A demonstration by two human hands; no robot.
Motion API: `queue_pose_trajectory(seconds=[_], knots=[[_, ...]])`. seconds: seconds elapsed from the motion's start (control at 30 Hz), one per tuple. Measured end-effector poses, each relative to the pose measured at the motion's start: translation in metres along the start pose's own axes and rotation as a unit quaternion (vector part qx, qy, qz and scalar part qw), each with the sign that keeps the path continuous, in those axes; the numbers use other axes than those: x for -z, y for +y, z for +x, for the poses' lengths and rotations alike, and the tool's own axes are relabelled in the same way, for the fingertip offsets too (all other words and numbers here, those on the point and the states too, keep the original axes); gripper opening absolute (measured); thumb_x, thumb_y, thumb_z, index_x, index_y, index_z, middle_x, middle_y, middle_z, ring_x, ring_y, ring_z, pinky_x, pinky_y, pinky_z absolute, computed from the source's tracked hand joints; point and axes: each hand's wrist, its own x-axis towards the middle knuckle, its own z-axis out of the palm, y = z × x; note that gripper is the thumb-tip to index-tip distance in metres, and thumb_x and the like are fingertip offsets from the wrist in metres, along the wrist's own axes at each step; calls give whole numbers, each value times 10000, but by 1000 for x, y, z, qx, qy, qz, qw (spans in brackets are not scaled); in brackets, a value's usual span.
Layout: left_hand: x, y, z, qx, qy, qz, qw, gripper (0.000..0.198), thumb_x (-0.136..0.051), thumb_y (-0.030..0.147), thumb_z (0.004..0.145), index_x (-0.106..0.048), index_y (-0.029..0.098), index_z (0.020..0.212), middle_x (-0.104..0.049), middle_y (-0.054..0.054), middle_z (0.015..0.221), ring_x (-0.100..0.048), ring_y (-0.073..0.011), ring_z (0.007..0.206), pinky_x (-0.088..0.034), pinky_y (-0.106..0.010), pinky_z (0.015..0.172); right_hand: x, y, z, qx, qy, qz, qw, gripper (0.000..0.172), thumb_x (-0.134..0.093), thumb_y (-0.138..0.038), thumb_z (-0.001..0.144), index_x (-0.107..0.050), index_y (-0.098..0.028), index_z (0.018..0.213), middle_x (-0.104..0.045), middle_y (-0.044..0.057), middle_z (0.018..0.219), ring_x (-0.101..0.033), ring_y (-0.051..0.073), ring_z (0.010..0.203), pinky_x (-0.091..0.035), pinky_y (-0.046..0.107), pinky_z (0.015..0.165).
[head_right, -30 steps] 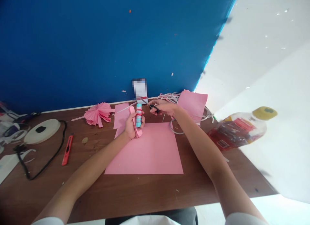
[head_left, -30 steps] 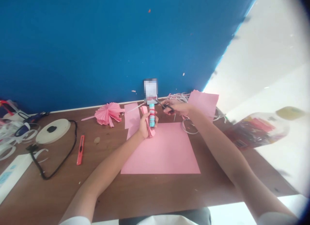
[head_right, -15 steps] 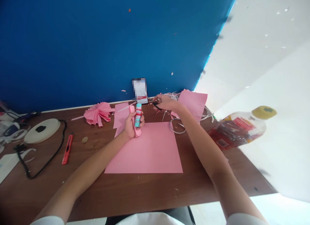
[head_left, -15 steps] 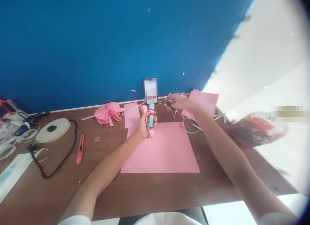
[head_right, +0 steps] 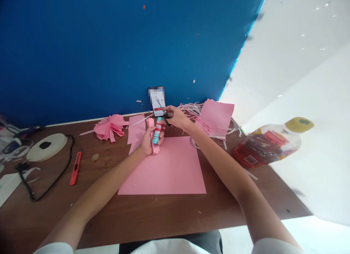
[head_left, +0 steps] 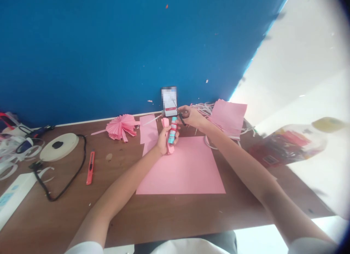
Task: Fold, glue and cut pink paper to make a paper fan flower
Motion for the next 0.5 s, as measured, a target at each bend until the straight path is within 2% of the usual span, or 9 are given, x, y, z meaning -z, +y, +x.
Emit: queue_pose_trajectory(seconds=[0.33, 0.5], knots=[[2, 0, 1, 1, 19, 5, 1000, 372, -468, 408, 799, -567, 118, 1009, -514, 10, 579, -445, -80, 361, -224, -189, 300, -4, 2, -1, 14, 10, 32, 999, 568, -787, -256, 591, -524, -188, 1090, -683, 35, 848, -566, 85, 599, -422, 152, 461], [1, 0, 1, -2, 7, -13, 1000, 360, -479, 404, 804, -564, 117, 1004, -509, 13, 573, -445, -77, 361, -224, -180, 296, -4, 1, -1, 21, -1, 38, 999, 565, -781, -234, 591, -519, -195, 1090, -684, 26, 813, -569, 91, 603, -432, 161, 478]])
